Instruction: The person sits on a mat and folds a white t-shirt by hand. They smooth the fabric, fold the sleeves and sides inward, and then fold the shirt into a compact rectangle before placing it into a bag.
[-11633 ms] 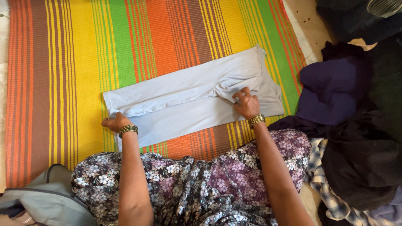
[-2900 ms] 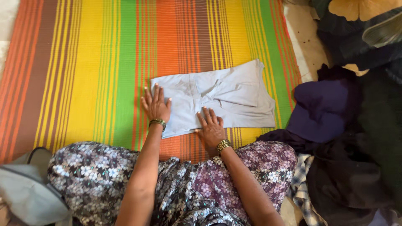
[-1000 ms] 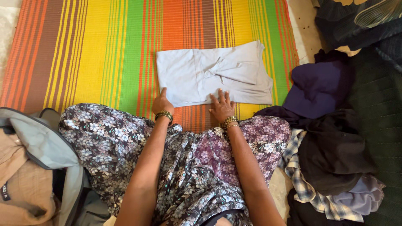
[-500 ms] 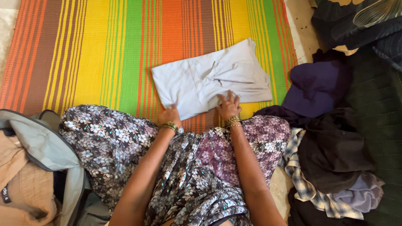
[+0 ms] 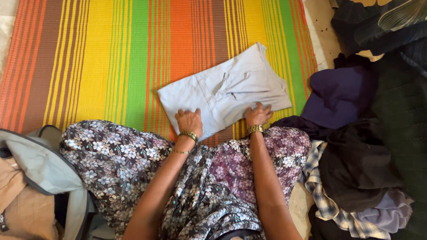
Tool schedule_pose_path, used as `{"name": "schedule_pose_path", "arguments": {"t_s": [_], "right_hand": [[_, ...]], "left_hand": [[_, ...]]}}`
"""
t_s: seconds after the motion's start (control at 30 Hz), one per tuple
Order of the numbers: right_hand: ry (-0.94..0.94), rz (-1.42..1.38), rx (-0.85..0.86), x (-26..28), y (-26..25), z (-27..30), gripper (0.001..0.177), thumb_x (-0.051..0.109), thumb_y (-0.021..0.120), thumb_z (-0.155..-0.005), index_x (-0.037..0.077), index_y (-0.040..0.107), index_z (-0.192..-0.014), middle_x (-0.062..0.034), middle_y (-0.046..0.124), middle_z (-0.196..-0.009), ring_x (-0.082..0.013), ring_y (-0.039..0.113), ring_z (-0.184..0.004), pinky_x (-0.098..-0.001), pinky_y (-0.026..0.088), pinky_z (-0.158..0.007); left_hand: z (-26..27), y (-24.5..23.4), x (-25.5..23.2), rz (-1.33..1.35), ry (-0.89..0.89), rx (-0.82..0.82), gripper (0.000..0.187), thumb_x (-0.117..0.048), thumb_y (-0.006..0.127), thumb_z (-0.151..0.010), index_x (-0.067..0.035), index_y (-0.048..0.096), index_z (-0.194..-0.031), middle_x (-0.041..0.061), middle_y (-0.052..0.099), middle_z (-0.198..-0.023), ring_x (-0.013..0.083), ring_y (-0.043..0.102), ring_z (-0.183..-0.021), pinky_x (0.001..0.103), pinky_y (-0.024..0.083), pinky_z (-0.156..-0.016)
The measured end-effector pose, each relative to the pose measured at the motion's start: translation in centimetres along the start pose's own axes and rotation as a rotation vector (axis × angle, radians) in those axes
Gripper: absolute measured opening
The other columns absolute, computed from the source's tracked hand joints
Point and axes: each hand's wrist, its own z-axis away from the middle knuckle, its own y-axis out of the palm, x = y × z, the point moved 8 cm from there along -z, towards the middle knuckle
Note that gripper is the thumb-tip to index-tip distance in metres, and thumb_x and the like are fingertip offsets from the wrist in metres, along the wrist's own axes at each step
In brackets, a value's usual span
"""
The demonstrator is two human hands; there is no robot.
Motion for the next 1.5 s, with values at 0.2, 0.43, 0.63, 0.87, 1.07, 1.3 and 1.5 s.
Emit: {"name": "schedule_pose_path", "arguments": {"t_s": [0.2, 0.43, 0.63, 0.87, 1.07, 1.3, 1.5], "right_hand": [[-0.233, 0.124, 0.155, 3.6, 1.3, 3.5, 0.028, 0.024, 0.066, -0.094, 0.011, 0.072, -0.118, -0.0184, 0.063, -0.126, -0.0337, 0.065, -0.096, -0.049, 0.058, -0.079], [-0.519, 0.08, 0.38, 11.5, 2.3, 9.7, 0.043, 0.043, 0.082, -0.08, 0.006, 0.073, -0.102, -0.0185, 0.072, -0.093, -0.0294, 0.071, -0.067, -0.042, 0.06, -0.058], [-0.554, -0.062, 0.256, 14.0, 0.5, 10.9, 0.039, 0.035, 0.086, -0.075, 0.003, 0.074, -0.093, -0.021, 0.071, -0.091, -0.0363, 0.069, -0.077, -0.0469, 0.056, -0.071], [-0.481, -0.192, 0.188, 14.4, 2.2, 8.8, 0.049, 0.035, 0.088, -0.072, -0.001, 0.069, -0.098, -0.0197, 0.068, -0.093, -0.0376, 0.066, -0.082, -0.0484, 0.054, -0.075], [-0.583, -0.157, 0.091, 16.6, 1.3, 11.1, 0.031, 0.023, 0.084, -0.075, 0.001, 0.07, -0.093, -0.018, 0.067, -0.094, -0.038, 0.067, -0.085, -0.0492, 0.054, -0.076], [-0.637, -0.204, 0.105, 17.2, 1.7, 11.9, 0.022, 0.011, 0.079, -0.08, 0.0, 0.067, -0.096, -0.0194, 0.069, -0.095, -0.0406, 0.067, -0.078, -0.049, 0.054, -0.068], [-0.585, -0.437, 0.031, 13.8, 2.5, 6.8, 0.023, 0.006, 0.077, -0.079, 0.001, 0.071, -0.101, -0.021, 0.073, -0.089, -0.0366, 0.071, -0.077, -0.0437, 0.056, -0.071]], "left_hand": [[-4.0, -1.8, 3.4, 0.15, 0.154, -0.375, 0.049, -0.018, 0.073, -0.082, -0.019, 0.065, -0.131, 0.021, 0.056, -0.128, 0.0436, 0.044, -0.126, 0.058, 0.045, -0.09], [-5.0, -0.5, 3.5, 0.217, 0.11, -0.393, 0.052, -0.022, 0.078, -0.083, -0.019, 0.062, -0.132, 0.018, 0.047, -0.142, 0.0425, 0.039, -0.133, 0.061, 0.042, -0.097], [-4.9, 0.3, 3.8, 0.212, 0.057, -0.395, 0.051, -0.021, 0.078, -0.082, -0.019, 0.063, -0.13, 0.016, 0.044, -0.147, 0.0434, 0.037, -0.134, 0.062, 0.039, -0.099], [-5.1, 0.7, 3.9, 0.225, 0.039, -0.382, 0.047, -0.021, 0.078, -0.083, -0.018, 0.063, -0.128, 0.014, 0.043, -0.147, 0.0421, 0.037, -0.134, 0.062, 0.038, -0.099], [-5.4, 0.8, 4.0, 0.227, 0.035, -0.394, 0.045, -0.02, 0.078, -0.082, -0.017, 0.064, -0.124, 0.014, 0.043, -0.145, 0.041, 0.037, -0.132, 0.062, 0.038, -0.098], [-5.3, 0.1, 4.0, 0.261, 0.019, -0.42, 0.045, -0.019, 0.076, -0.084, -0.016, 0.063, -0.126, 0.014, 0.046, -0.143, 0.0393, 0.039, -0.131, 0.06, 0.039, -0.098], [-5.0, -1.2, 2.9, 0.297, 0.138, -0.466, 0.052, -0.029, 0.072, -0.092, -0.017, 0.057, -0.141, 0.016, 0.042, -0.152, 0.0395, 0.033, -0.141, 0.058, 0.035, -0.104]]}}
